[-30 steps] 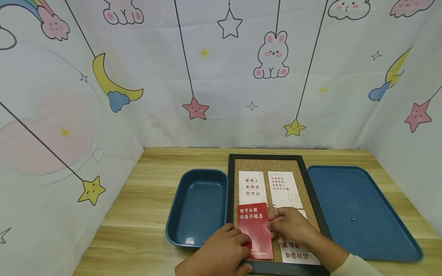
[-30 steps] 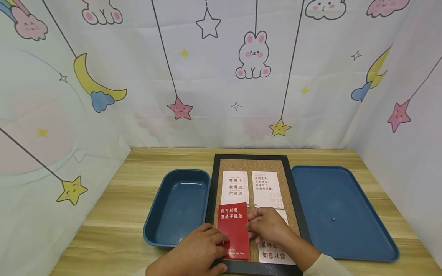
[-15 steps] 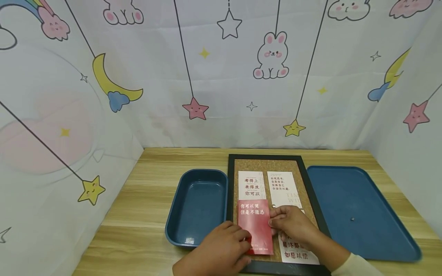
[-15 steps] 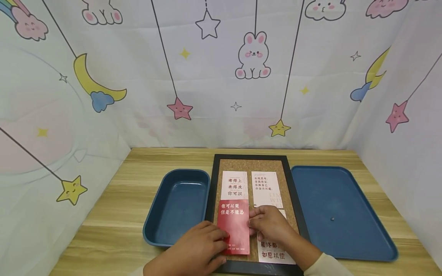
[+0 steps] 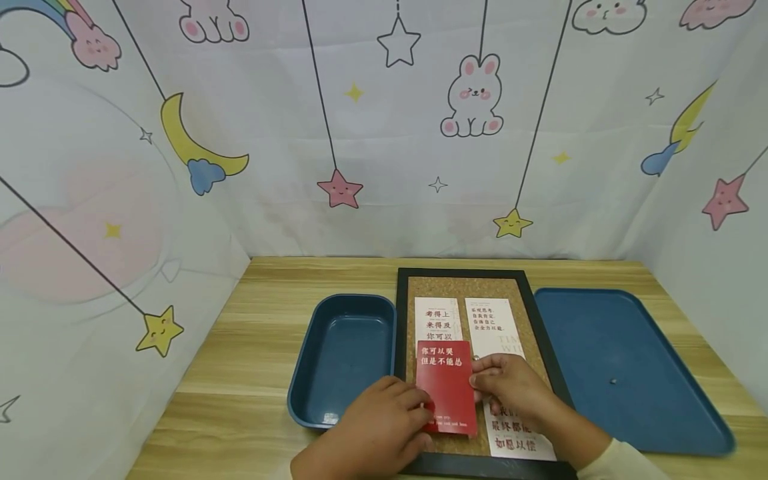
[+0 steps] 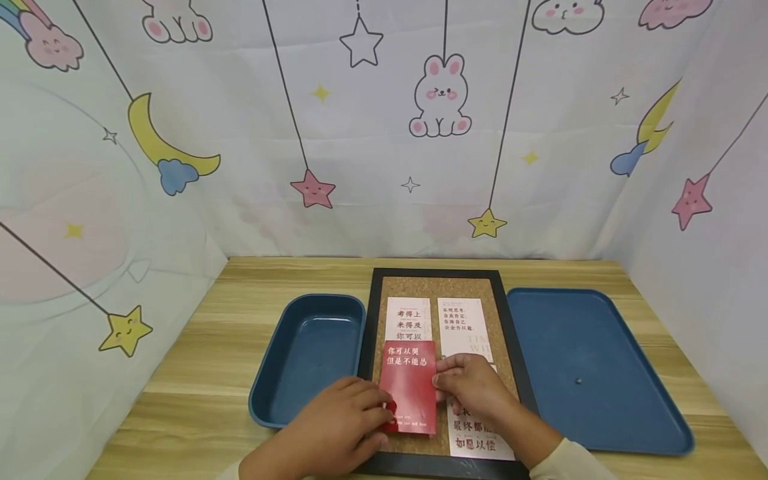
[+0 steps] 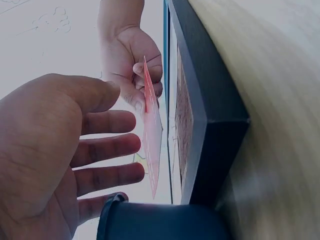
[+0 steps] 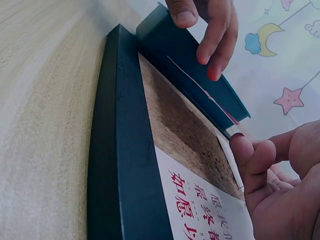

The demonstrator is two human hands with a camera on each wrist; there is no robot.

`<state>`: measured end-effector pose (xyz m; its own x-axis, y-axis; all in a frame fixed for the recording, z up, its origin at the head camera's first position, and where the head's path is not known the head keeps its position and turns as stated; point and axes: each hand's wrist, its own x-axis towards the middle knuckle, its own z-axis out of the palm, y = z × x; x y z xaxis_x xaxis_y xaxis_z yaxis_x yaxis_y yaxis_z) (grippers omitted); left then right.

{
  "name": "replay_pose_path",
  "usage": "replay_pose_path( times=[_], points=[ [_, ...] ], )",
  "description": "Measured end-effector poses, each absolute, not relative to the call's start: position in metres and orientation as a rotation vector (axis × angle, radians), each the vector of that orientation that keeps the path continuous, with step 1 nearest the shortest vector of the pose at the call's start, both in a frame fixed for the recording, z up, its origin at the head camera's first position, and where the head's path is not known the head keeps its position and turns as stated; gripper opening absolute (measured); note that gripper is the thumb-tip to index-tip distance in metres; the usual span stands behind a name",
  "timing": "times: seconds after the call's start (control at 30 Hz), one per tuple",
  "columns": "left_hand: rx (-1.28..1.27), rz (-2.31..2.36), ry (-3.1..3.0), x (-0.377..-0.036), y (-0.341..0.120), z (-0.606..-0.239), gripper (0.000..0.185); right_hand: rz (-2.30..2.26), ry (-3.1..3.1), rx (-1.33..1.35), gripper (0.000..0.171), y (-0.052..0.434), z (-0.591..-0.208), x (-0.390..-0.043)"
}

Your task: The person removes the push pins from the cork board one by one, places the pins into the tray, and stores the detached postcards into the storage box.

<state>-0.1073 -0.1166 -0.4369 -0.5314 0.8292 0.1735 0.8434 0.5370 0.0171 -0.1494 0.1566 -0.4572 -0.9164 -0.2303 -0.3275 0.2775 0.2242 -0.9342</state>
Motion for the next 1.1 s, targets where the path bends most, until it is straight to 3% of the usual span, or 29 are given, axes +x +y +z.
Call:
replay_pose_path(
  times=[0.33, 0.67, 1.1],
  points=[
    [-1.255, -0.152, -2.607, -0.109, -0.127, -0.427, 0.025, -1.779, 2.1, 0.103, 0.033, 0.157, -0.456, -0.153],
    [-0.877, -0.245, -2.653, -0.11, -0.135, -0.42, 0.022, -1.819, 2.089, 0.1, 0.033, 0.159, -0.452, -0.152],
    [-0.577, -0.338, -2.581, -0.113, -0.15, -0.421, 0.014, -1.815, 2.096, 0.116, 0.034, 0.16, -0.453, -0.152]
  ],
)
